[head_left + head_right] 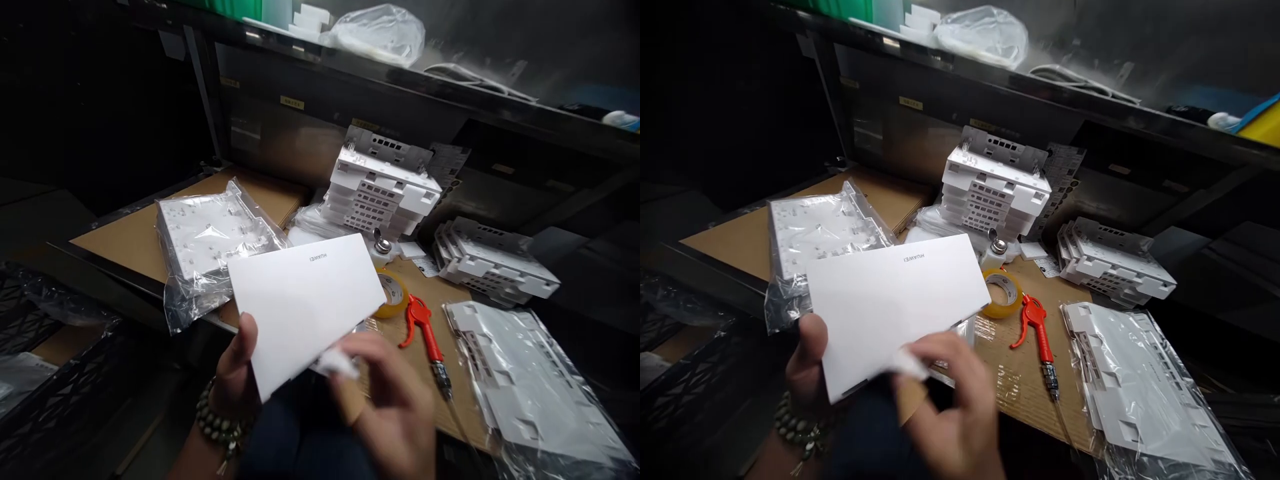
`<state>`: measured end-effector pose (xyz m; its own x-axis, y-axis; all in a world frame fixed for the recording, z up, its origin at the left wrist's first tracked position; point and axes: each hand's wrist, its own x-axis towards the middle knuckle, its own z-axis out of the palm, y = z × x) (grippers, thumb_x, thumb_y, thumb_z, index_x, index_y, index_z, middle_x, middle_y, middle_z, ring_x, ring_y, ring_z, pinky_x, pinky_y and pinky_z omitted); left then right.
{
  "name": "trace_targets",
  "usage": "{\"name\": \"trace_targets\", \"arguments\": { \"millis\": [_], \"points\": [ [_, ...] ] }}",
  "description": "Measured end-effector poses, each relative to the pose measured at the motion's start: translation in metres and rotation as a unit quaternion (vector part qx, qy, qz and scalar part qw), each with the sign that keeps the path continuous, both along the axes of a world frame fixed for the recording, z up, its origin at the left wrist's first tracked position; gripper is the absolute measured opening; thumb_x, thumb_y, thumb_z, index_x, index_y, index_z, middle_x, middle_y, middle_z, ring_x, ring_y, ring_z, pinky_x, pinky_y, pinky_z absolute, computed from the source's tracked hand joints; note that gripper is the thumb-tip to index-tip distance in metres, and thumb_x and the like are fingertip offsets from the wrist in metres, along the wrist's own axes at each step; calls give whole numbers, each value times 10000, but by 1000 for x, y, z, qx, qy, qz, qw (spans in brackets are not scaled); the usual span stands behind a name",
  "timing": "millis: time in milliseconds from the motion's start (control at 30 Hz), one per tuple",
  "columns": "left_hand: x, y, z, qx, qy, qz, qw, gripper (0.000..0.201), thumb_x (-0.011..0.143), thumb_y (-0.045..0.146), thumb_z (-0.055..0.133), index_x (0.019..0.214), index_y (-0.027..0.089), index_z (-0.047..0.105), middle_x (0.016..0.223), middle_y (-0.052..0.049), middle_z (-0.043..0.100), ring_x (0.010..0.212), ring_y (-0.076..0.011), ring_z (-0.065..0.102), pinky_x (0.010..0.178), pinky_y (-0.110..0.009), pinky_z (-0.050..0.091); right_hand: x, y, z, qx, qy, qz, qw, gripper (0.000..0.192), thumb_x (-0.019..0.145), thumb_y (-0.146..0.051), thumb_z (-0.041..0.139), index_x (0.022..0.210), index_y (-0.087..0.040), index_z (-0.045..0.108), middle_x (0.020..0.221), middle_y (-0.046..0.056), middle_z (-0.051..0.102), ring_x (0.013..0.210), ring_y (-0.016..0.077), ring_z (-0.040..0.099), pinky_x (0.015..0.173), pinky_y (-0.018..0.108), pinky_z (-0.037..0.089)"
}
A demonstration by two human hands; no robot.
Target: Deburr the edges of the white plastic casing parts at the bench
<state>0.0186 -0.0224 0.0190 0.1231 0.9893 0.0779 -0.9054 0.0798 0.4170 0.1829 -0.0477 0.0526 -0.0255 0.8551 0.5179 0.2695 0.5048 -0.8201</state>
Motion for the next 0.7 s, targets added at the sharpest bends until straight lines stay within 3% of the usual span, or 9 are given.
{"name": "trace_targets", "arguments": {
  "millis": [67,200,333,700],
  "points": [
    [6,-4,5,-17,32,-32,999,683,847,574,760,1450,298,597,1381,-52,699,1412,-429,497,1186,-548,446,-25,-20,-8,23,-14,41,999,236,820,-61,698,981,-233,694,856,2,701,758,148,686,688,263,567],
    [12,-11,6,-52,44,-60,996,749,819,619,767,1454,261,591,1360,-78,708,1410,-455,491,1154,-550,483,-46,-26,-17,61,12,-39,997,187,758,-57,664,843,-222,641,756,-14,615,665,133,613,641,273,512],
    [15,-14,6,-58,50,-50,996,752,839,618,747,1468,250,563,1351,-103,708,1393,-439,518,1158,-540,478,-43,-22,-11,54,0,-47,997,172,749,-60,633,804,-221,614,719,-21,590,624,121,575,567,248,463],
    [18,-13,6,-41,91,-13,995,665,870,497,757,1449,227,570,1370,-116,692,1405,-412,514,1201,-520,423,-37,-19,-3,55,-52,-28,997,167,739,-52,636,783,-211,609,705,-18,594,616,116,581,563,237,471]
  ]
}}
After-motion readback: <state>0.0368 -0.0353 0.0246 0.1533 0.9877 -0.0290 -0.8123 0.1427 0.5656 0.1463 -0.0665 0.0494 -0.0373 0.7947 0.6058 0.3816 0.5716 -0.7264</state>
